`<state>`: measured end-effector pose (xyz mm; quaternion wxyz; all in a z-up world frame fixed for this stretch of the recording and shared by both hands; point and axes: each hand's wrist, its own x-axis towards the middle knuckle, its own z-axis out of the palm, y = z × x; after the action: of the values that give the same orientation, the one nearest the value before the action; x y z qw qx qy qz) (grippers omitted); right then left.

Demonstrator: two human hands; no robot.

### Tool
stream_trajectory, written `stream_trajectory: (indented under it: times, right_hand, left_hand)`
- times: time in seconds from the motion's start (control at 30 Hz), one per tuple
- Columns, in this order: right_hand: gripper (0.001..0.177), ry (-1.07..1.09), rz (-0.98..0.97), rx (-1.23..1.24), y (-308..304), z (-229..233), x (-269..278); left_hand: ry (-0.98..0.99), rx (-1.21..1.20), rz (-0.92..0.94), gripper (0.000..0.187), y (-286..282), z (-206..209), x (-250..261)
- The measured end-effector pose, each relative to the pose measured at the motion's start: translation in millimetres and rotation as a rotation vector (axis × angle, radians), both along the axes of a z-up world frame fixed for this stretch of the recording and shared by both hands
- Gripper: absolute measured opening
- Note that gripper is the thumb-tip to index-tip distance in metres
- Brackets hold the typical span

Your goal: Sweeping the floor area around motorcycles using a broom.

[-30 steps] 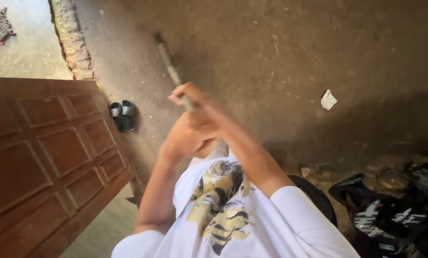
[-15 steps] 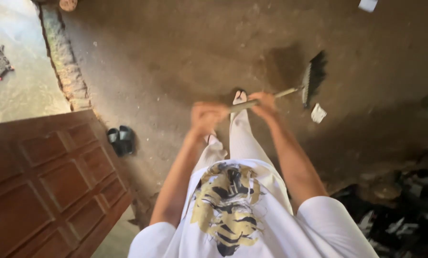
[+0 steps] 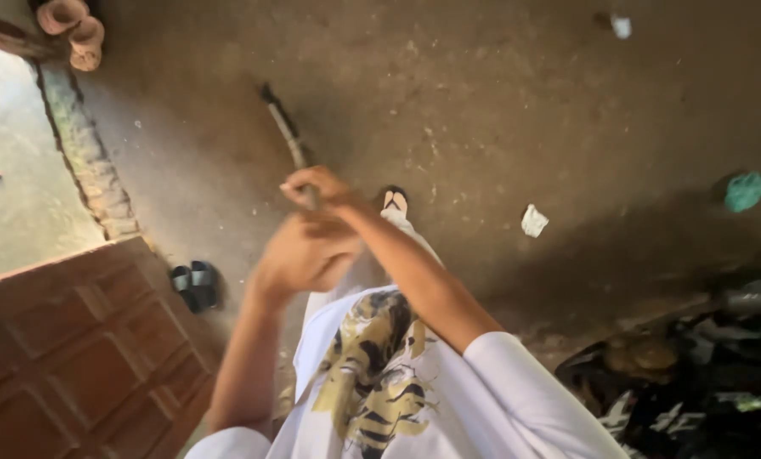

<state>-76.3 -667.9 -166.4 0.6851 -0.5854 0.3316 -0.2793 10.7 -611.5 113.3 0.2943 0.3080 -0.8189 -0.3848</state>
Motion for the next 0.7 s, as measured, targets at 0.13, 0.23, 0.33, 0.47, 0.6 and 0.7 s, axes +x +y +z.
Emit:
stream_trajectory:
  times: [0.13,0.23,0.33,0.47,0.6,0.7]
  right_hand:
    - [0.034,-0.342,-0.201,0.63,9,-12,-99]
    - [0.017,-0.046,-0.406,0.002,22,-41,-197]
    - [0.012,0.65,-0.472,-0.08,21,-65,-283]
    - [0.012,0.921,-0.478,-0.247,-3,-59,-315]
    - [0.014,0.73,-0.689,-0.159,-54,-14,-266]
    - [0.018,0.518,-0.629,0.094,-122,79,-180]
  left_hand:
    - [0.224,0.092,-0.18,0.007,-34,4,-46]
    - [0.361,0.168,-0.31,0.01,-55,-30,-73]
    - [0.535,0.4,-0.239,0.017,-68,-109,-99]
    - [0.692,0.569,-0.15,0.012,-90,-152,-103]
    - [0.579,0.447,-0.138,0.02,-159,-62,-71]
    - [0.48,0.194,-0.176,0.013,-202,1,-40]
